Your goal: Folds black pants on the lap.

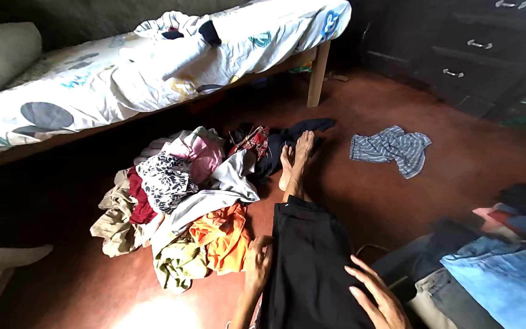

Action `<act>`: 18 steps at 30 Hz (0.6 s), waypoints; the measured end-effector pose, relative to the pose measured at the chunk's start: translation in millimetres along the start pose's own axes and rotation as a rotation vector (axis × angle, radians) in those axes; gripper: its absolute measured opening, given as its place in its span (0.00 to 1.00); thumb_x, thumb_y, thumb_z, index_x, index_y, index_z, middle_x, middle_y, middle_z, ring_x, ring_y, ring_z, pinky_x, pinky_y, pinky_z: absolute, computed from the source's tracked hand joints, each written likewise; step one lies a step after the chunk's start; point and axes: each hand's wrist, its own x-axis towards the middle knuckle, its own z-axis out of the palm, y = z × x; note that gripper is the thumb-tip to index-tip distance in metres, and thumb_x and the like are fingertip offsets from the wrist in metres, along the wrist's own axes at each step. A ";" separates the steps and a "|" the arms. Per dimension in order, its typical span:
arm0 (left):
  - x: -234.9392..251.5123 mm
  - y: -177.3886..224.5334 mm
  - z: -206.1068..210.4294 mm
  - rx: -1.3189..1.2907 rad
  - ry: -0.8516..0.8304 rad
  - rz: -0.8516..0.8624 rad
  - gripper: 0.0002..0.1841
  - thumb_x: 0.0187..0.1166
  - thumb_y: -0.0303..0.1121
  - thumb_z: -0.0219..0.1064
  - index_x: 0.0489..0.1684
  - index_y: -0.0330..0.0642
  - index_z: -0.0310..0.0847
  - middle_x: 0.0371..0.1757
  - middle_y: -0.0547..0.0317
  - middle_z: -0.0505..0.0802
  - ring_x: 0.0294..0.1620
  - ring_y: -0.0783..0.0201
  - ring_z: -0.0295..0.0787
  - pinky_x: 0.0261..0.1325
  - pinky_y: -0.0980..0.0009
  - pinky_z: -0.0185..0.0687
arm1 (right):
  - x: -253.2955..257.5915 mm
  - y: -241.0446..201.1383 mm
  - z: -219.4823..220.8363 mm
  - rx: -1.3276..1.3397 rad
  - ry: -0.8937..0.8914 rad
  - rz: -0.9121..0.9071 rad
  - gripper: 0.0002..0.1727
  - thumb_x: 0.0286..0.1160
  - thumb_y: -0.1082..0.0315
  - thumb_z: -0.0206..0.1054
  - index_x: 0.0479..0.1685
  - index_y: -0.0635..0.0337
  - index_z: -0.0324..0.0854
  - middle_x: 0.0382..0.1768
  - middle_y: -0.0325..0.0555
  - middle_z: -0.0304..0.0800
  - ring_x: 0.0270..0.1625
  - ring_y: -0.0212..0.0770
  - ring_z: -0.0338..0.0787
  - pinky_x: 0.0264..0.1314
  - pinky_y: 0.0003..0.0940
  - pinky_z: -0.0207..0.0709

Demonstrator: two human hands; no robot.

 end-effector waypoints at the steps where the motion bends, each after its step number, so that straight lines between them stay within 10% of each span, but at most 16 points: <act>1: -11.1 1.2 -9.4 0.120 0.018 0.106 0.14 0.80 0.30 0.60 0.54 0.34 0.89 0.51 0.46 0.95 0.56 0.49 0.91 0.62 0.50 0.85 | -8.5 -3.4 -6.5 0.001 0.026 -0.007 0.19 0.82 0.72 0.58 0.64 0.73 0.84 0.76 0.68 0.78 0.82 0.56 0.76 0.85 0.44 0.68; 7: -90.8 1.1 -56.9 0.581 -0.072 0.550 0.17 0.78 0.30 0.64 0.63 0.35 0.87 0.62 0.46 0.93 0.64 0.46 0.91 0.62 0.52 0.86 | -57.4 -9.0 -31.8 -0.209 0.086 0.025 0.19 0.80 0.80 0.54 0.64 0.84 0.79 0.72 0.83 0.74 0.72 0.68 0.84 0.78 0.49 0.76; 11: -114.4 21.5 -77.0 0.432 -0.228 0.557 0.15 0.80 0.26 0.59 0.57 0.38 0.90 0.58 0.49 0.95 0.65 0.50 0.90 0.65 0.56 0.85 | 23.5 -154.2 -65.5 -0.096 -0.207 0.782 0.21 0.86 0.82 0.48 0.73 0.85 0.70 0.75 0.71 0.76 0.79 0.50 0.78 0.82 0.34 0.65; 16: -100.1 46.4 -58.8 0.145 -0.294 0.046 0.30 0.78 0.46 0.70 0.72 0.29 0.78 0.67 0.37 0.88 0.67 0.43 0.87 0.69 0.47 0.82 | -32.4 -31.1 -39.7 0.192 -0.102 0.446 0.42 0.73 0.60 0.73 0.86 0.69 0.62 0.78 0.66 0.75 0.65 0.52 0.88 0.66 0.47 0.82; 18: -94.8 47.9 -48.8 0.082 -0.320 -0.028 0.26 0.75 0.37 0.71 0.68 0.29 0.81 0.60 0.36 0.90 0.58 0.44 0.91 0.63 0.47 0.85 | -25.9 -31.6 -30.3 -0.036 -0.127 0.284 0.32 0.73 0.65 0.73 0.76 0.73 0.75 0.73 0.66 0.82 0.71 0.57 0.86 0.76 0.54 0.76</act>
